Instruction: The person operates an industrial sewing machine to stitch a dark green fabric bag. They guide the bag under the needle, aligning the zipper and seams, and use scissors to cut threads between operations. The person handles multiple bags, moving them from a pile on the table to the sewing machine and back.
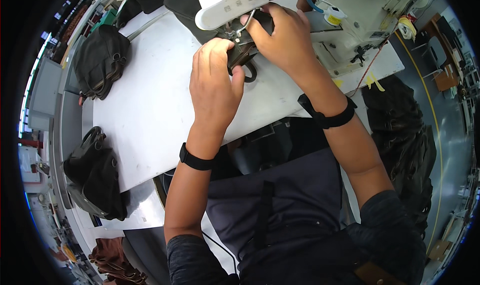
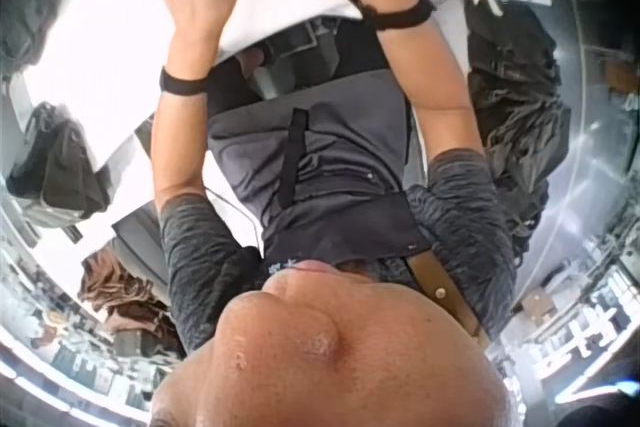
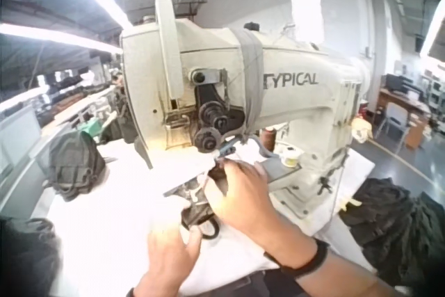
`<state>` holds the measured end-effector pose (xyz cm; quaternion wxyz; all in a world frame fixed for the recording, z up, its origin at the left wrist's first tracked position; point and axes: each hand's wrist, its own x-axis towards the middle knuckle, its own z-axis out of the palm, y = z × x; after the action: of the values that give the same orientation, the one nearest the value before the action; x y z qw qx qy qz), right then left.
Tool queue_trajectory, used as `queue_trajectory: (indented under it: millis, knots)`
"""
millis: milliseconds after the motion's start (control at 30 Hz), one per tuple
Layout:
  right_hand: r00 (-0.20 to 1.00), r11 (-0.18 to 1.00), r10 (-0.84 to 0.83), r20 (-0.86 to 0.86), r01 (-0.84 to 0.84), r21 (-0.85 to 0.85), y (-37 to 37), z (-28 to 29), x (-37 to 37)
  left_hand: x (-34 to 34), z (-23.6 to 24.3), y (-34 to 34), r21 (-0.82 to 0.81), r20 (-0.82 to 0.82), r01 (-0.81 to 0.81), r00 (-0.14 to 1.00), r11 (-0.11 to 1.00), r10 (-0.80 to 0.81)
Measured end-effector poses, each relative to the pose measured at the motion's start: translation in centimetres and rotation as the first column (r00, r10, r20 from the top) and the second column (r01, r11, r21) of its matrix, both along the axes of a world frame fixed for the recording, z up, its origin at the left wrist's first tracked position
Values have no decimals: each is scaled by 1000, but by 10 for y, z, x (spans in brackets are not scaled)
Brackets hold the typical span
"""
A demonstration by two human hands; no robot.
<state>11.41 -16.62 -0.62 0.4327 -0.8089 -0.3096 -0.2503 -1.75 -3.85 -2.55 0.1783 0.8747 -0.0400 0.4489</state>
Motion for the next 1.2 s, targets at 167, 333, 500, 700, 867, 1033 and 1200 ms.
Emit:
queue_trajectory:
  millis: [167,333,500,700,867,1033,1200]
  knots:
    - [997,998,11,81,-7,-59,4,-1,4,-1,-5,7,53,66,8,998,999,-11]
    - [996,995,-32,85,40,-91,7,7,-3,-3,5,22,186,93,36,994,982,-54]
    - [951,993,-116,287,117,14,18,-11,3,1,6,27,203,90,54,993,978,-74]
    - [930,984,-174,325,154,86,18,-14,-5,4,0,29,159,70,68,994,985,-80]
    - [944,986,-168,285,155,68,15,-16,-9,4,3,37,188,57,140,987,972,-153]
    - [938,984,-175,299,161,73,17,-14,-9,3,1,39,184,72,135,986,974,-150]
    - [923,978,-209,322,188,93,20,-16,-7,1,-3,35,68,83,157,983,985,-163]
